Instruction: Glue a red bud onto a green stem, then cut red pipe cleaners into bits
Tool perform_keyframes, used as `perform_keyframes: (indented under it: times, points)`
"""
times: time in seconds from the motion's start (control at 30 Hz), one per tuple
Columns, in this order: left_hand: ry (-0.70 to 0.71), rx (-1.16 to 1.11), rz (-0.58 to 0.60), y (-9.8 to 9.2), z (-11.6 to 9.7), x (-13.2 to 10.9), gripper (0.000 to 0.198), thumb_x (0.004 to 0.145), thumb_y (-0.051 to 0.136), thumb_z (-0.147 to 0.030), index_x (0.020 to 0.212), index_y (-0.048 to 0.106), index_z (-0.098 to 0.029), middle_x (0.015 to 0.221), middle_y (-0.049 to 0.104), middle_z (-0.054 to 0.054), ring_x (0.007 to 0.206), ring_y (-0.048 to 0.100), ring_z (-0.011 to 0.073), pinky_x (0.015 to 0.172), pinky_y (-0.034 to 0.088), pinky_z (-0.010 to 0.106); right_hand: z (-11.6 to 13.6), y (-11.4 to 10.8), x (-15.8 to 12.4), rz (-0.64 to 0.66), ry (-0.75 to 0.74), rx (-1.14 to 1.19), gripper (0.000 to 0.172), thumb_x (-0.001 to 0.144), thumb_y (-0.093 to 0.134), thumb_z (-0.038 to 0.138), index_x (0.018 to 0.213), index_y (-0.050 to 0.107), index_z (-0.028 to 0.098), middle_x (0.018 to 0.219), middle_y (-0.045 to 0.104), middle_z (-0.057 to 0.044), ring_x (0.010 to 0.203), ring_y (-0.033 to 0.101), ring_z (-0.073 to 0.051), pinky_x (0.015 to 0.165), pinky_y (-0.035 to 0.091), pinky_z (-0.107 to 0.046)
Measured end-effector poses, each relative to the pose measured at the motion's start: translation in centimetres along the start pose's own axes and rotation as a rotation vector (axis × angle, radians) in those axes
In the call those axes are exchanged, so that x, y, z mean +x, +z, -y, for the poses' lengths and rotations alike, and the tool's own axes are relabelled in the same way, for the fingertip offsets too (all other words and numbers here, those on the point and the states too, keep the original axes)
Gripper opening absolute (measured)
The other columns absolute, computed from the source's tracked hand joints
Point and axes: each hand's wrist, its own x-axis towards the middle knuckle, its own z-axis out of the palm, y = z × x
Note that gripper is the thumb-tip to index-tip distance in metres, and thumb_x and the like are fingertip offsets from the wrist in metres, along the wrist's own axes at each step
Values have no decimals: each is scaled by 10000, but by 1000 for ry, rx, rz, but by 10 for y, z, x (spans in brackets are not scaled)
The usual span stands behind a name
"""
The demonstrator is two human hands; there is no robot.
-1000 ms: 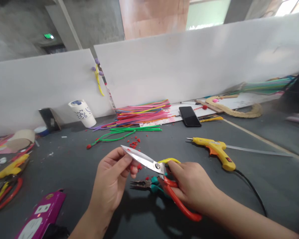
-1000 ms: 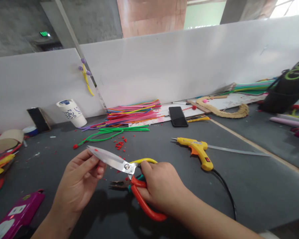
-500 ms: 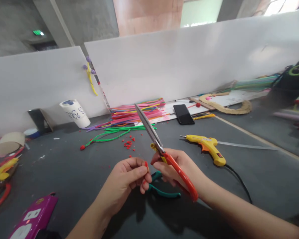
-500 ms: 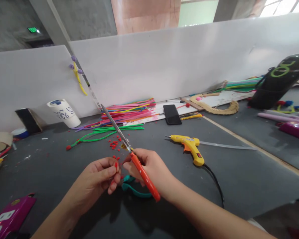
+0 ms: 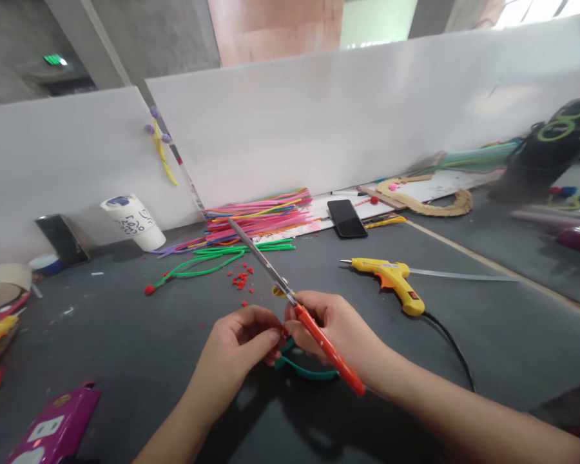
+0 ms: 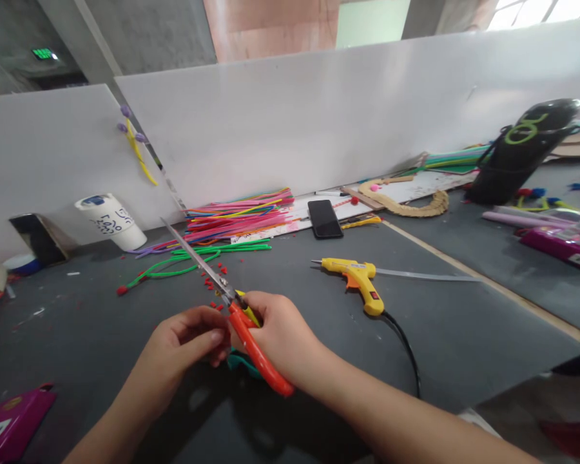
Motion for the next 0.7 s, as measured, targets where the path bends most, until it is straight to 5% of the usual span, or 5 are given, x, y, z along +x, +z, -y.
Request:
perform_keyframes:
  times: [0.2, 0.43, 0.7]
  points:
    - [64, 219, -87, 4, 2, -3, 105, 675, 602, -227, 711, 626, -131, 578, 593, 14, 517, 524, 118, 487, 425, 226, -10, 6, 2, -74, -61, 10, 106, 597, 465, 55, 604, 467, 161, 532, 419, 73, 480, 342, -48, 425, 293, -140]
    - [81, 223, -97, 6, 0, -3, 80, 675, 603, -209, 689, 616, -131, 547, 581, 5, 500, 519, 117, 490, 423, 229, -5, 6, 0, -73, -22, -24, 73, 662, 479, 126, 626, 442, 178, 490, 372, 83, 423, 326, -51, 394, 280, -156]
    - [224, -129, -281, -6, -7, -4, 44, 680, 638, -186, 680, 606, -156, 581, 633, -9, 495, 543, 96, 489, 439, 197, 4, -10, -9, -60, -190, -676, 321, 686, 582, 491, 723, 461, 197, 540, 459, 60, 479, 385, -97, 451, 265, -197]
